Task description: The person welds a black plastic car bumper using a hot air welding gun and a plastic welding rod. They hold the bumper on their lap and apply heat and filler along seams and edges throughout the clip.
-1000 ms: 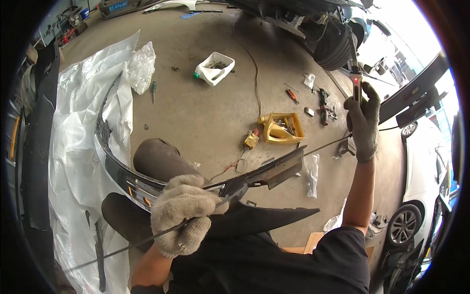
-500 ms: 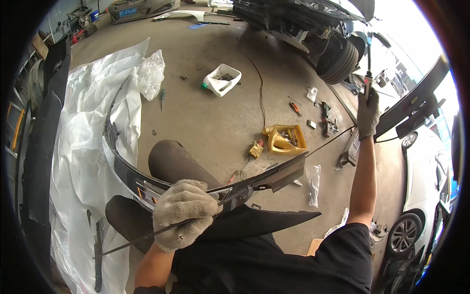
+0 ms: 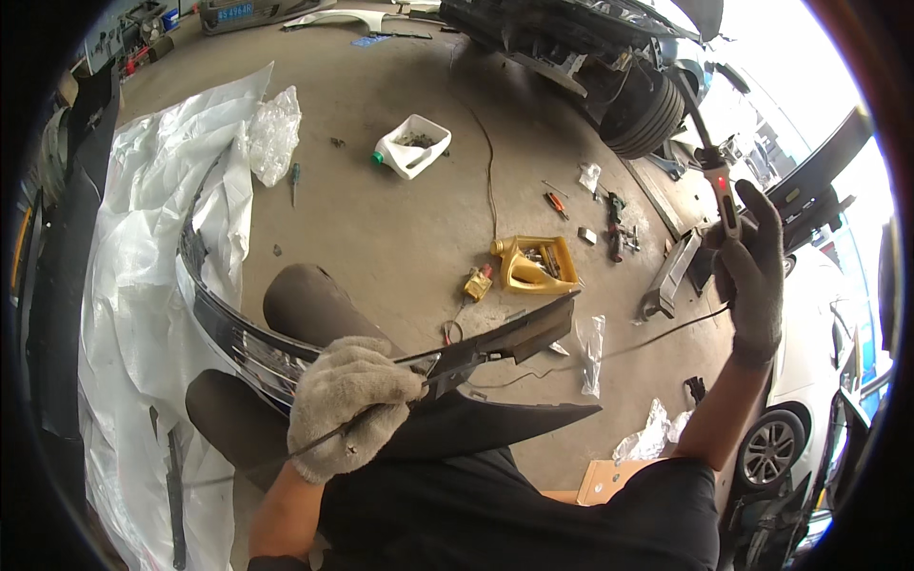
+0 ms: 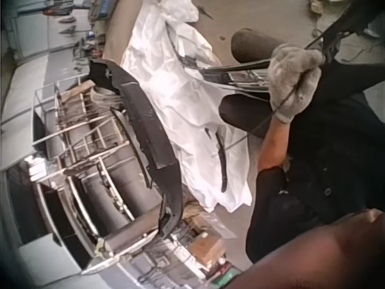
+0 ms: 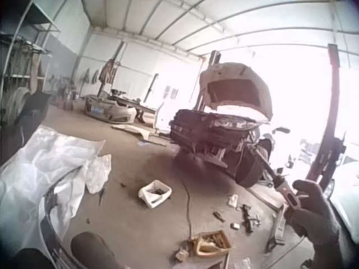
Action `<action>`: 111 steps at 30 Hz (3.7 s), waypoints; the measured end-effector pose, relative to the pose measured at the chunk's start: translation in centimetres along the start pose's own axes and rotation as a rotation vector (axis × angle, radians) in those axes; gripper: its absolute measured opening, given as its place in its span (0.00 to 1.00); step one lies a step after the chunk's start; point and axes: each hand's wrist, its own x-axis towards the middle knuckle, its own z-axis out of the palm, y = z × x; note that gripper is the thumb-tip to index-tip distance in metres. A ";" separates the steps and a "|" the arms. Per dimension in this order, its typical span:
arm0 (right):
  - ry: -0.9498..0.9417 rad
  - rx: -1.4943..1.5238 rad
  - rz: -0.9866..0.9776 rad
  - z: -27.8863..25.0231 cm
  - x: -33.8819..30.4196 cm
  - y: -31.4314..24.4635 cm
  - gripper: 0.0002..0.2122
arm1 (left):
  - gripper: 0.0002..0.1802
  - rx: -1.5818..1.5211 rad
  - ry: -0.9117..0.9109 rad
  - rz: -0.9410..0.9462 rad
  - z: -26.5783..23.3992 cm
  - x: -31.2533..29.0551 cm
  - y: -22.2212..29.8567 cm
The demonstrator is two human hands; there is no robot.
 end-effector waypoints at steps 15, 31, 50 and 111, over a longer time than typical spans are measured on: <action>0.104 0.736 0.165 0.3 -5.8 11.7 0.20 | 0.11 -0.001 -0.036 -0.134 3.9 0.6 -3.8; 0.439 0.244 -0.149 -3.4 -8.0 13.3 0.22 | 0.10 -0.069 -0.004 -0.176 3.5 0.2 -4.6; -0.053 0.803 -0.157 2.3 -11.5 8.3 0.27 | 0.09 -0.025 -0.003 -0.131 2.5 -0.9 -5.0; -0.165 0.236 -0.140 5.1 -12.2 8.5 0.21 | 0.14 0.297 0.004 0.072 3.3 -0.4 -5.4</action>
